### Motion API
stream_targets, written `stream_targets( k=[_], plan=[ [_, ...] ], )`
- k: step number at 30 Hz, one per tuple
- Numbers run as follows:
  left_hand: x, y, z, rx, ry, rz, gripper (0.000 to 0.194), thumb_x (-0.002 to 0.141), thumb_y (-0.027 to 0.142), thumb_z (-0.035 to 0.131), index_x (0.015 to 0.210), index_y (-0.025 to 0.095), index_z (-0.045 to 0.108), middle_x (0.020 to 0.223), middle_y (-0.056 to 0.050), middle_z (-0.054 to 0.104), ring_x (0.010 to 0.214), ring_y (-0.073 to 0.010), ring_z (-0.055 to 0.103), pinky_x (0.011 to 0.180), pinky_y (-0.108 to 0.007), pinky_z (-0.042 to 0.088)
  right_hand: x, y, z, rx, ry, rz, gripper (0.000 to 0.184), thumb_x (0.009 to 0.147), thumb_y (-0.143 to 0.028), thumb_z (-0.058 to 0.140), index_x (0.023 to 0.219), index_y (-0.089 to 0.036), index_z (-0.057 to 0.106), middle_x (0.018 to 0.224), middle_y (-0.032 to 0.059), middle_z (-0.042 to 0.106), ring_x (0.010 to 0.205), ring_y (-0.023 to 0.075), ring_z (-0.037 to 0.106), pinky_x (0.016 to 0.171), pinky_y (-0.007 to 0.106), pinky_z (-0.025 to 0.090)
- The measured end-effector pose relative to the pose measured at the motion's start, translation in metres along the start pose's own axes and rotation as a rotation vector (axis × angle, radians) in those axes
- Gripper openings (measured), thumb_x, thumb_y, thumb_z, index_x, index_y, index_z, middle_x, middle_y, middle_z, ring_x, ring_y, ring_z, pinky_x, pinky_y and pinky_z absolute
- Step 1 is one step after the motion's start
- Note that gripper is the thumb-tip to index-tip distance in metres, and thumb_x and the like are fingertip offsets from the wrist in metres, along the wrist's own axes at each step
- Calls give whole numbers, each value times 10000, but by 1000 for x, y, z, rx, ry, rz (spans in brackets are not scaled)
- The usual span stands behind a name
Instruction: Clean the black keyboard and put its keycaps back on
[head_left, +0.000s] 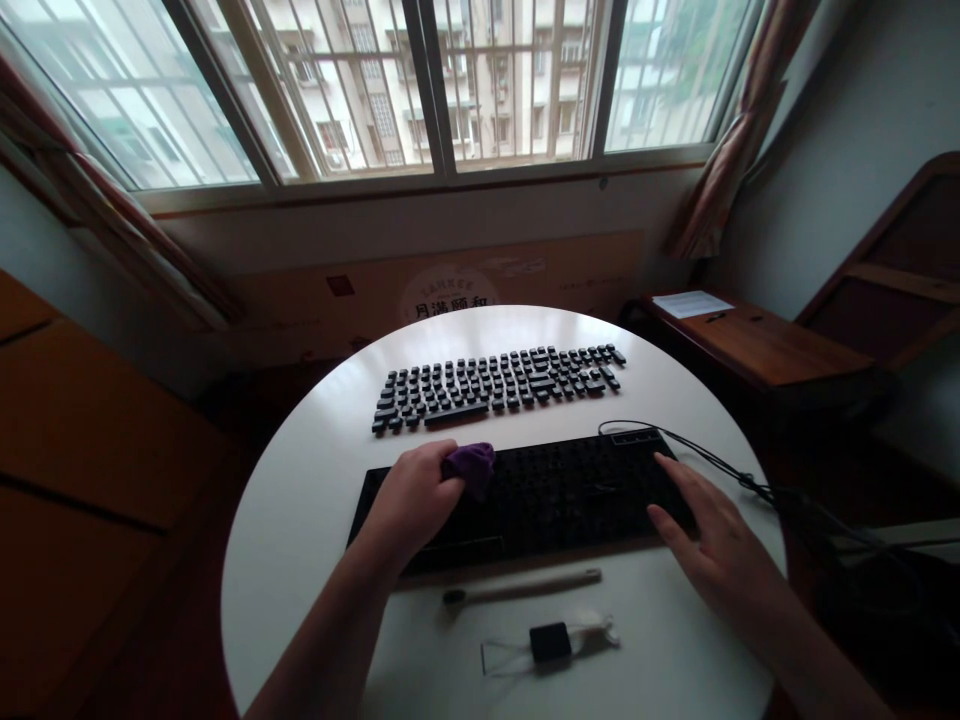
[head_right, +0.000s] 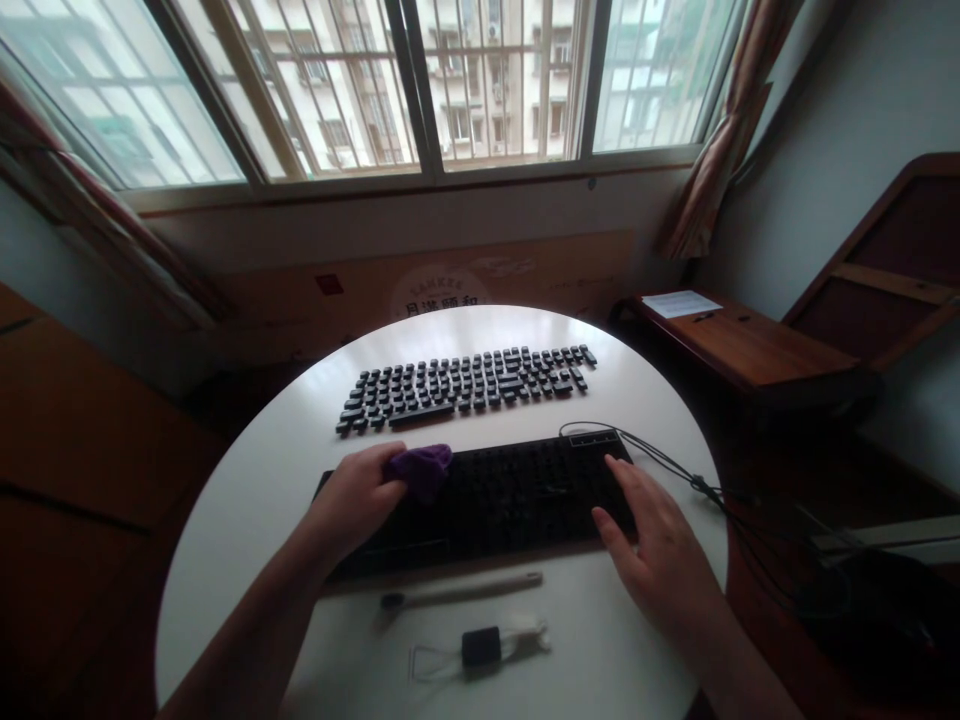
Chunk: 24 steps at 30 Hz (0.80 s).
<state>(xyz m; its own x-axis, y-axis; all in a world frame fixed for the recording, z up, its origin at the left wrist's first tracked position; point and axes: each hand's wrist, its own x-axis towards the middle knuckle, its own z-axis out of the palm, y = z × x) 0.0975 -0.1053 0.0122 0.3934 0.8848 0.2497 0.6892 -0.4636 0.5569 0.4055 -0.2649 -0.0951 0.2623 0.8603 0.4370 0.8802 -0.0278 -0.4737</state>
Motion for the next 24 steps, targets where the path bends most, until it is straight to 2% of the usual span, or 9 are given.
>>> stream_targets(
  k=[2, 5, 7, 9, 13, 16, 19, 22, 24],
  plan=[
    [0, -2, -4, -138, -16, -24, 149, 727, 211, 539, 730, 196, 688, 704, -22, 671, 672, -198, 584, 646, -309, 433, 0, 2, 1, -3, 7, -5, 535, 1002, -447, 448, 1488, -226, 412, 1455, 137, 538, 1354, 310, 505, 1119, 528, 439],
    [2, -5, -9, -536, 213, -107, 238, 754, 286, 570, 897, 172, 723, 773, -26, 701, 737, -204, 626, 676, -300, 484, 0, 4, 2, 7, 13, -9, 534, 1002, -445, 450, 1488, -228, 412, 1453, 139, 538, 1351, 313, 507, 1110, 528, 450],
    [4, -6, -10, -818, 303, -199, 262, 737, 326, 627, 920, 158, 712, 743, -18, 692, 693, -188, 625, 626, -279, 495, 0, 4, 3, 18, 12, -13, 532, 1003, -434, 455, 1493, -235, 403, 1458, 135, 534, 1351, 312, 506, 1106, 536, 454],
    [4, -5, -9, -1039, 300, -268, 262, 719, 343, 680, 894, 149, 698, 728, -17, 685, 663, -177, 627, 589, -268, 509, 0, 2, 3, 26, 25, -18, 532, 1003, -420, 464, 1498, -236, 399, 1464, 137, 525, 1353, 317, 502, 1096, 553, 459],
    [3, -1, -7, -1294, 153, -288, 264, 709, 341, 750, 877, 145, 695, 788, -42, 712, 708, -186, 663, 611, -292, 571, 1, -12, -3, -15, 187, -102, 442, 983, -355, 519, 1405, -222, 525, 1452, 152, 519, 1366, 354, 473, 1095, 605, 433],
    [0, 3, -2, -1376, 25, -266, 302, 700, 354, 787, 895, 138, 709, 808, -63, 730, 712, -198, 678, 615, -317, 596, 11, -40, -17, 41, 220, -283, 318, 953, -253, 574, 1265, -243, 633, 1365, 116, 595, 1331, 329, 511, 1105, 558, 436],
    [-4, 7, 5, -1392, -54, -226, 326, 683, 357, 817, 906, 142, 712, 801, -65, 731, 700, -207, 682, 610, -329, 602, 35, -83, -33, 225, 60, -401, 279, 943, -204, 593, 1207, -271, 655, 1224, 67, 675, 1154, 240, 636, 982, 407, 548],
    [-5, 10, 13, -1349, 15, -177, 341, 668, 311, 825, 952, 171, 700, 811, -34, 720, 682, -183, 664, 583, -287, 574, 71, -127, -33, 293, -71, -462, 355, 903, -297, 684, 1253, -277, 629, 1319, 82, 628, 1205, 265, 598, 983, 439, 533],
    [-4, 9, 17, -1275, 119, -159, 326, 676, 277, 796, 971, 187, 691, 823, -13, 706, 680, -160, 640, 577, -253, 543, 92, -149, -20, 318, -89, -505, 423, 829, -364, 773, 1212, -258, 627, 1302, 99, 626, 1203, 295, 581, 956, 465, 525]
  ],
)
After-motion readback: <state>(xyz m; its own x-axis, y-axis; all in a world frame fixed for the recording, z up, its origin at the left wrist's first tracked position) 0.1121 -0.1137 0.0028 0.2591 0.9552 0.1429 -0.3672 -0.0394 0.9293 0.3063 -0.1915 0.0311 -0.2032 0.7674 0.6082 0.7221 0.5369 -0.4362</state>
